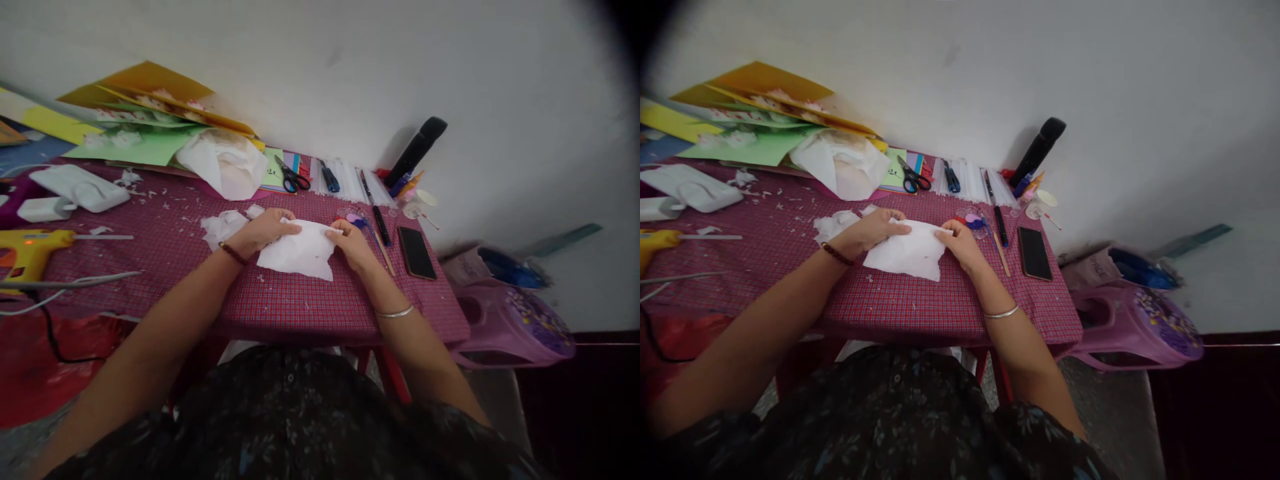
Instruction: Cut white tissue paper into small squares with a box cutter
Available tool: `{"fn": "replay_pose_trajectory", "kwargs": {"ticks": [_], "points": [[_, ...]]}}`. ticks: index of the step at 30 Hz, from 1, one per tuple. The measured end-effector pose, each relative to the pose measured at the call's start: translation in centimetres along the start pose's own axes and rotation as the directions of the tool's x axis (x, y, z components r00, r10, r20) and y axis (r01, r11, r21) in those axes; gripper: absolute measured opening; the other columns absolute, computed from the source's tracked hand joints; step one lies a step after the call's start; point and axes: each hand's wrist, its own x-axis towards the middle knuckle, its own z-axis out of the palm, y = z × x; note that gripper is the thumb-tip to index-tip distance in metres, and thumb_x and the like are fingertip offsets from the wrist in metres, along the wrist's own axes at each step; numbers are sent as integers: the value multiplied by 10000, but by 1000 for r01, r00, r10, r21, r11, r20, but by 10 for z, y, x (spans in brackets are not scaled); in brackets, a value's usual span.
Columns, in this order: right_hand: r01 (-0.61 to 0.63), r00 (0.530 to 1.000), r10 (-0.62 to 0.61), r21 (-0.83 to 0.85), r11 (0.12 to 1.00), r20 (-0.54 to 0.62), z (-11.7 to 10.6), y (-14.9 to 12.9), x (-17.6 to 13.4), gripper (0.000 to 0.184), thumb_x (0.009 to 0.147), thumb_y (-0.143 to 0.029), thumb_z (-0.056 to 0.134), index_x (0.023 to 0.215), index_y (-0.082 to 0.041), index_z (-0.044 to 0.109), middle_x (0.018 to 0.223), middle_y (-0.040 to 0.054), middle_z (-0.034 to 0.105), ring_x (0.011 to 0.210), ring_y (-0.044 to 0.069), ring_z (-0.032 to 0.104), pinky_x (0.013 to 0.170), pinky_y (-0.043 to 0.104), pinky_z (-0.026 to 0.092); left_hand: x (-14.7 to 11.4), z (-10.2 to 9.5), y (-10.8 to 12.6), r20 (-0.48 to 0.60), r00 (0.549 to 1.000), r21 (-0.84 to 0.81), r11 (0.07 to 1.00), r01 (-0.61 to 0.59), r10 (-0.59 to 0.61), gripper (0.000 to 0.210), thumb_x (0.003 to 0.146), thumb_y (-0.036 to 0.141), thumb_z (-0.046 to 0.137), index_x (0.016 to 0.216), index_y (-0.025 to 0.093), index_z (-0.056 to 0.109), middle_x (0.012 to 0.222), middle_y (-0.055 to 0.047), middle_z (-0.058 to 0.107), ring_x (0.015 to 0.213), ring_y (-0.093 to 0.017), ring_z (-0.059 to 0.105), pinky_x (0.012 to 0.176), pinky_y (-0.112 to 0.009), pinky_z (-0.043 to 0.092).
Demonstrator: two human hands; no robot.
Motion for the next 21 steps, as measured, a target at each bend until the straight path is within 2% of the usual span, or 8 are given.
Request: {"fn": "replay_pose_trajectory", "kwargs": {"ticks": [3,6,10,12,16,21], "points": [[-17,1000,17,35,999,5,-4,-1,0,341,617,-383,811,666,-232,510,629,-56,528,586,107,460,568,264,370,-3,2,5,-41,997,-54,996,68,-71,231,777,273,735,839,203,523,588,50,527,420,-68,417,427,-211,277],[-33,999,33,75,997,1,-12,-5,0,361,647,-409,795,668,-244,475,636,-52,517,595,115,482,589,276,420,-3,1,8,-71,990,-124,986,112,-121,252,764,230,758,826,204,515,609,45,557,445,-73,452,461,-216,326],[-35,999,35,109,993,1,-12,-9,-2,329,675,-453,789,799,-261,552,749,-27,593,667,139,547,638,303,489,-4,3,11,-90,975,-248,953,174,-201,290,742,159,777,833,207,505,653,33,604,488,-86,513,507,-232,387],[-16,1000,16,93,996,2,-7,-6,-1,338,655,-438,810,812,-257,571,757,-27,596,661,135,530,608,291,462,-4,6,13,-70,975,-249,951,185,-209,271,753,137,760,839,206,512,646,36,602,479,-84,509,502,-230,382],[15,1000,-15,58,998,-6,-3,1,2,339,652,-422,808,706,-239,529,667,-47,515,604,109,454,574,274,397,-6,10,15,-31,977,-235,951,199,-212,218,766,131,736,834,199,540,643,31,603,475,-88,520,496,-231,385],[3,999,1,93,996,-45,-18,-2,3,363,707,-478,768,721,-254,482,686,-30,526,643,135,506,617,306,465,-3,2,6,-65,983,-242,958,153,-173,222,745,164,754,819,193,547,658,16,612,487,-94,535,516,-246,423]]}}
